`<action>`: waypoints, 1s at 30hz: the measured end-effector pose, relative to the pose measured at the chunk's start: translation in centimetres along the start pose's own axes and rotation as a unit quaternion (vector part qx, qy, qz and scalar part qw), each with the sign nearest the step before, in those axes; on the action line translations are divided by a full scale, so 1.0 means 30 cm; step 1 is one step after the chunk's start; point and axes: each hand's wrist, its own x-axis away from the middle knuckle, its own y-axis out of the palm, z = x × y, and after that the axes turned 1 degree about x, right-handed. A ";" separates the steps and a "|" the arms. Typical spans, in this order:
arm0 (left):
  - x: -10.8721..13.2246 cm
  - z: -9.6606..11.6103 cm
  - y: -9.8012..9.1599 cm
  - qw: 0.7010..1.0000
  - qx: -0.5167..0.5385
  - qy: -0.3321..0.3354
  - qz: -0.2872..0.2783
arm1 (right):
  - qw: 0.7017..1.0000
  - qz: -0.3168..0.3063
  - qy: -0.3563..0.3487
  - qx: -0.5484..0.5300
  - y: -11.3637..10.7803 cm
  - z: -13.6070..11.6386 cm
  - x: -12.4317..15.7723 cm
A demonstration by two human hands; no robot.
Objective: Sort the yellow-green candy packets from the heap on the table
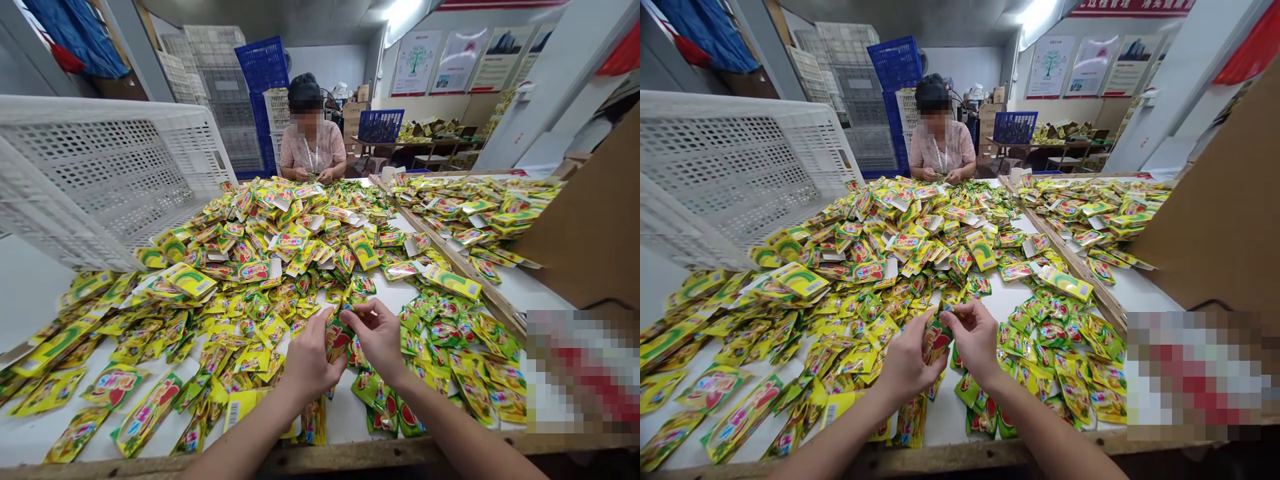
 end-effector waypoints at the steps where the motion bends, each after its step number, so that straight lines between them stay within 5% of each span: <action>1: -0.002 0.000 0.001 1.000 -0.002 -0.006 0.002 | 0.999 -0.028 -0.016 0.029 -0.003 -0.009 -0.006; 4: -0.013 -0.013 -0.014 1.000 0.002 -0.009 0.014 | 0.973 -0.139 -0.092 0.158 -0.023 -0.046 -0.017; 7: -0.021 -0.029 -0.032 1.000 -0.009 0.007 0.028 | 0.932 -0.176 -0.147 0.281 -0.034 -0.070 -0.004; 11: -0.022 -0.032 -0.041 0.998 -0.055 0.031 -0.022 | 0.912 -0.190 -0.093 0.351 -0.021 -0.052 0.025; 17: -0.047 -0.013 -0.092 1.000 0.018 -0.001 0.021 | 0.970 -0.198 0.037 0.137 -0.039 -0.050 0.001; 22: -0.045 -0.033 -0.086 0.981 0.174 -0.090 -0.009 | 0.961 -0.248 0.105 0.071 -0.061 -0.059 -0.003; 26: -0.039 -0.030 -0.065 0.968 0.220 -0.114 0.019 | 0.949 -0.279 0.140 0.031 -0.039 -0.043 0.005; 28: -0.038 -0.012 -0.061 0.959 0.242 -0.129 0.068 | 0.964 -0.242 0.108 0.024 -0.026 -0.036 0.009; 30: -0.034 0.011 -0.055 0.947 0.255 -0.140 0.134 | 0.991 -0.122 0.037 0.026 -0.020 -0.029 0.017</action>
